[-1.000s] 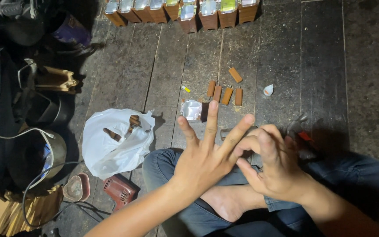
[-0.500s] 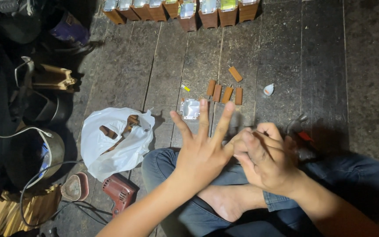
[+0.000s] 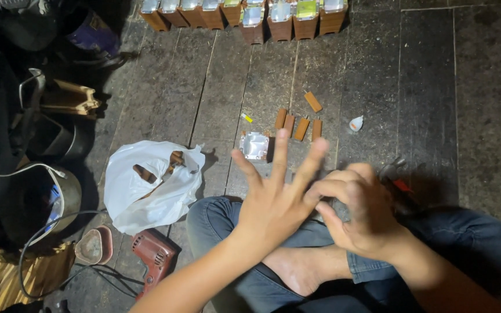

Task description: The person assembles small wooden boxes by applying glue to wooden strips and attaching them to the frame of the boxes.

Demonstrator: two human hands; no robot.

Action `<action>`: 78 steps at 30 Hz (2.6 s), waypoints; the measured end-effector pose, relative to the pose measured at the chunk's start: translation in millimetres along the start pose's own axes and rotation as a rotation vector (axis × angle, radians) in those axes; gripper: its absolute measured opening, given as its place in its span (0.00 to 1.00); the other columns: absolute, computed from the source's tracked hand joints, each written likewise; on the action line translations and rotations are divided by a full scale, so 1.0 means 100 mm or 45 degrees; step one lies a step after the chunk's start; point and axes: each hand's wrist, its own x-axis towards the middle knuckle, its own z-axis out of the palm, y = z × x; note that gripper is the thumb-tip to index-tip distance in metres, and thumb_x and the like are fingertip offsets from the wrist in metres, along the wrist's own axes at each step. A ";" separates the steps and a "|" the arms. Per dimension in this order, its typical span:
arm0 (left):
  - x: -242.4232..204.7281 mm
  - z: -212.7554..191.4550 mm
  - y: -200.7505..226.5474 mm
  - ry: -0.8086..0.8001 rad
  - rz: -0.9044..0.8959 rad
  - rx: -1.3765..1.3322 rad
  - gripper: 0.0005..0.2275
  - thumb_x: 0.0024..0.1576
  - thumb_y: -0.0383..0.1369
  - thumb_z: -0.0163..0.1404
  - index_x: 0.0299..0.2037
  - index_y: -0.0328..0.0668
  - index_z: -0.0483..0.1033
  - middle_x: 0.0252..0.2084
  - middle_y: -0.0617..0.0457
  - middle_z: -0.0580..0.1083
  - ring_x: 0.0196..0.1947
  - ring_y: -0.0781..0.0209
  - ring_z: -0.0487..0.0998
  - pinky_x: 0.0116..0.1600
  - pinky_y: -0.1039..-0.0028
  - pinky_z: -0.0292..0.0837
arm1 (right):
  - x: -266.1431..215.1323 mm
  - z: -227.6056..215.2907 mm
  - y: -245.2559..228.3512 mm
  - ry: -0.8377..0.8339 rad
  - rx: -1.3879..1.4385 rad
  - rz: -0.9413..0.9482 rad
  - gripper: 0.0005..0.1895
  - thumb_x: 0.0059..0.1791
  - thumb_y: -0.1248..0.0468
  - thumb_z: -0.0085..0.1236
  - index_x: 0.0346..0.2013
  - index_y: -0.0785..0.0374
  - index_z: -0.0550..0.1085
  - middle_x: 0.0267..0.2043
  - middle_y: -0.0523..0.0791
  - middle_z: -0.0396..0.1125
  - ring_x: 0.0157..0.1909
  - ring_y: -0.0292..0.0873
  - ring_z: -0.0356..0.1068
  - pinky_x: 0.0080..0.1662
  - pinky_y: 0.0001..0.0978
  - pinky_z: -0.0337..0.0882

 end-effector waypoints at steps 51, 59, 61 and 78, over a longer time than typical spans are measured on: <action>-0.11 0.28 0.11 0.127 -0.033 0.182 0.20 0.71 0.33 0.40 0.73 0.42 0.67 0.83 0.51 0.49 0.78 0.26 0.54 0.61 0.05 0.37 | -0.01 0.31 0.17 -0.047 0.199 -0.044 0.31 0.51 0.76 0.48 0.70 0.81 0.63 0.48 0.59 0.71 0.43 0.62 0.74 0.44 0.51 0.75; -0.13 0.31 0.16 0.120 -0.093 0.194 0.21 0.72 0.34 0.40 0.75 0.42 0.64 0.83 0.49 0.47 0.78 0.24 0.52 0.59 0.04 0.34 | 0.11 0.28 0.11 -0.038 0.182 -0.079 0.29 0.52 0.76 0.46 0.69 0.79 0.65 0.42 0.56 0.69 0.40 0.60 0.72 0.43 0.51 0.74; -0.14 0.30 0.16 0.126 -0.098 0.188 0.21 0.72 0.34 0.39 0.75 0.41 0.63 0.83 0.48 0.47 0.78 0.23 0.53 0.59 0.04 0.33 | 0.14 0.27 0.06 -0.034 0.193 -0.079 0.28 0.52 0.76 0.45 0.69 0.79 0.65 0.41 0.55 0.69 0.40 0.59 0.72 0.43 0.50 0.74; -0.12 0.30 0.14 0.112 -0.071 0.187 0.20 0.71 0.36 0.42 0.70 0.33 0.69 0.83 0.43 0.48 0.77 0.20 0.52 0.58 0.04 0.30 | -0.02 0.35 0.19 -0.049 0.311 -0.014 0.33 0.49 0.76 0.49 0.70 0.85 0.59 0.38 0.53 0.69 0.36 0.56 0.73 0.38 0.48 0.74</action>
